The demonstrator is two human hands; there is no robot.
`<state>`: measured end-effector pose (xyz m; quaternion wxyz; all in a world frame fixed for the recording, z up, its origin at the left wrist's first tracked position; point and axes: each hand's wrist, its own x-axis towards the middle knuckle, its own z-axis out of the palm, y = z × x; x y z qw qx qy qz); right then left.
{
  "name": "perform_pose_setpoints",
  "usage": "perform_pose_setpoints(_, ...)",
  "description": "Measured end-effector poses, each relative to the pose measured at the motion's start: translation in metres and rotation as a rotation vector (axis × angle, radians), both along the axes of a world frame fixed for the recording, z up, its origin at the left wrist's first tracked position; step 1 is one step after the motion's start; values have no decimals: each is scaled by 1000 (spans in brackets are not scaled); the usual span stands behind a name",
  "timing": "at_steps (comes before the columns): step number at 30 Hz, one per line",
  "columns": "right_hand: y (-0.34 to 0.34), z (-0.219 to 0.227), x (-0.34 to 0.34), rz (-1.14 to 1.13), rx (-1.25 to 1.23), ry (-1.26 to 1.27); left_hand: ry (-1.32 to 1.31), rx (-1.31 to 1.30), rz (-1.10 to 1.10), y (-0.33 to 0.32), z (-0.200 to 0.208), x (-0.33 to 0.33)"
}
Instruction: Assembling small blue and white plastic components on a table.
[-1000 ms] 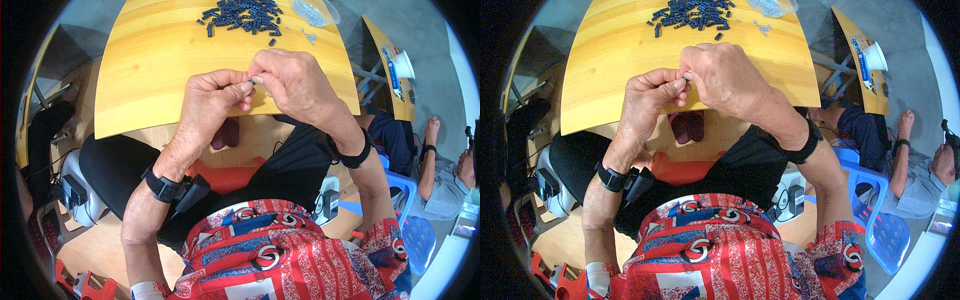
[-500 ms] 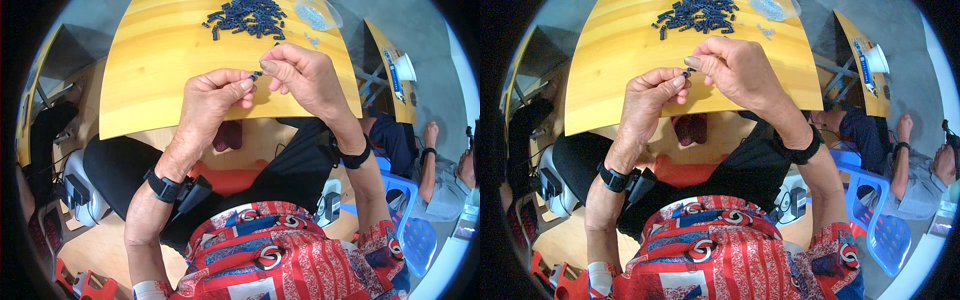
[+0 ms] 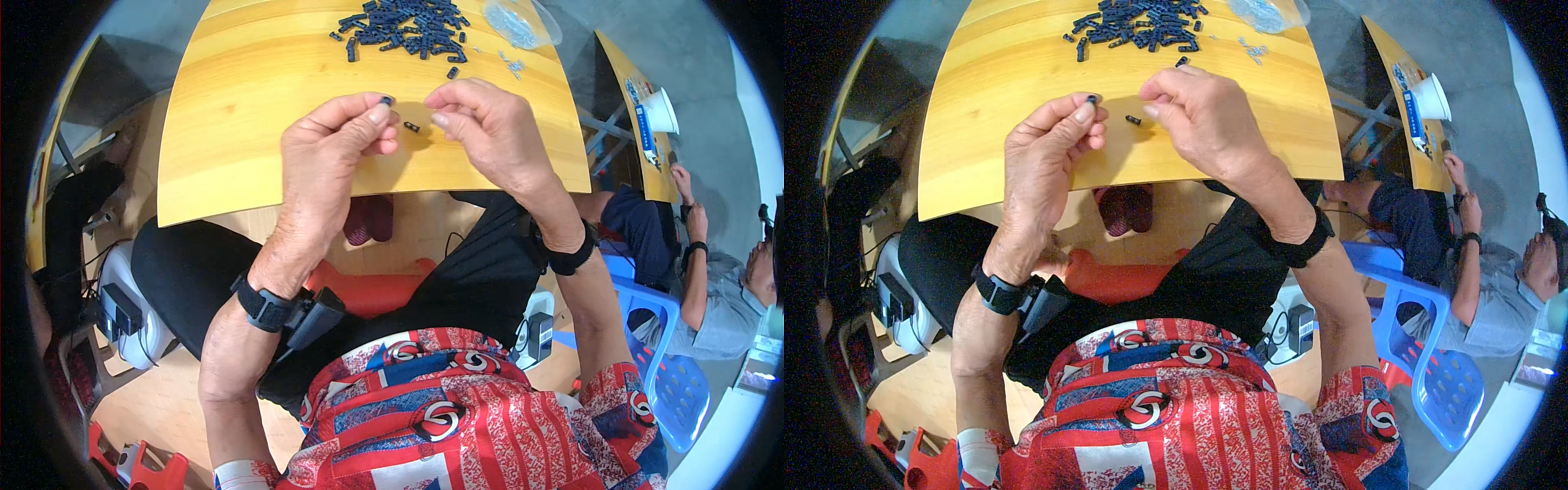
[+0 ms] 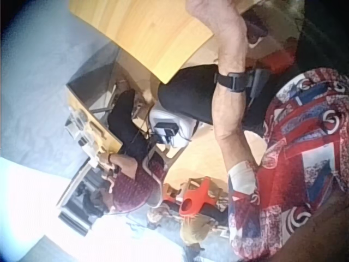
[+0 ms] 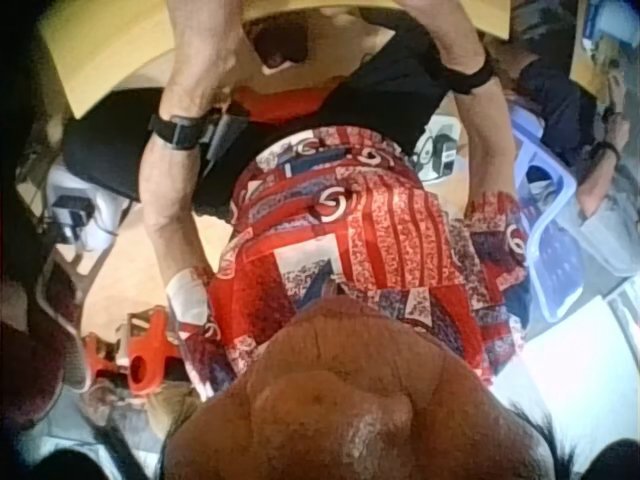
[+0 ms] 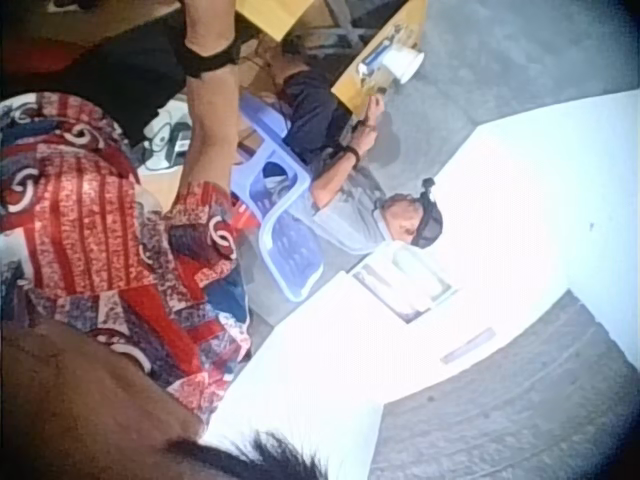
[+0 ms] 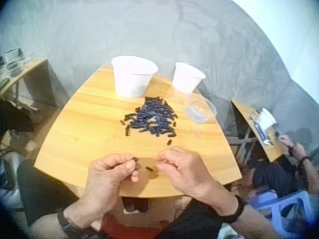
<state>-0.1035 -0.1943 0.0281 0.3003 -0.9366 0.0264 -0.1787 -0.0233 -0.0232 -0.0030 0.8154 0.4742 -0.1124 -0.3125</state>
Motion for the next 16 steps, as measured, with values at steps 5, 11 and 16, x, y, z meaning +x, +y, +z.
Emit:
perform_pose_setpoints(5,9,-3,5,69,-205,1,30,-23,39,5,0,5)
perform_pose_setpoints(11,4,-19,16,68,-246,-19,-24,0,3,7,-3,4)
perform_pose_setpoints(16,-7,9,5,-34,786,383,-33,6,-45,8,-4,5)
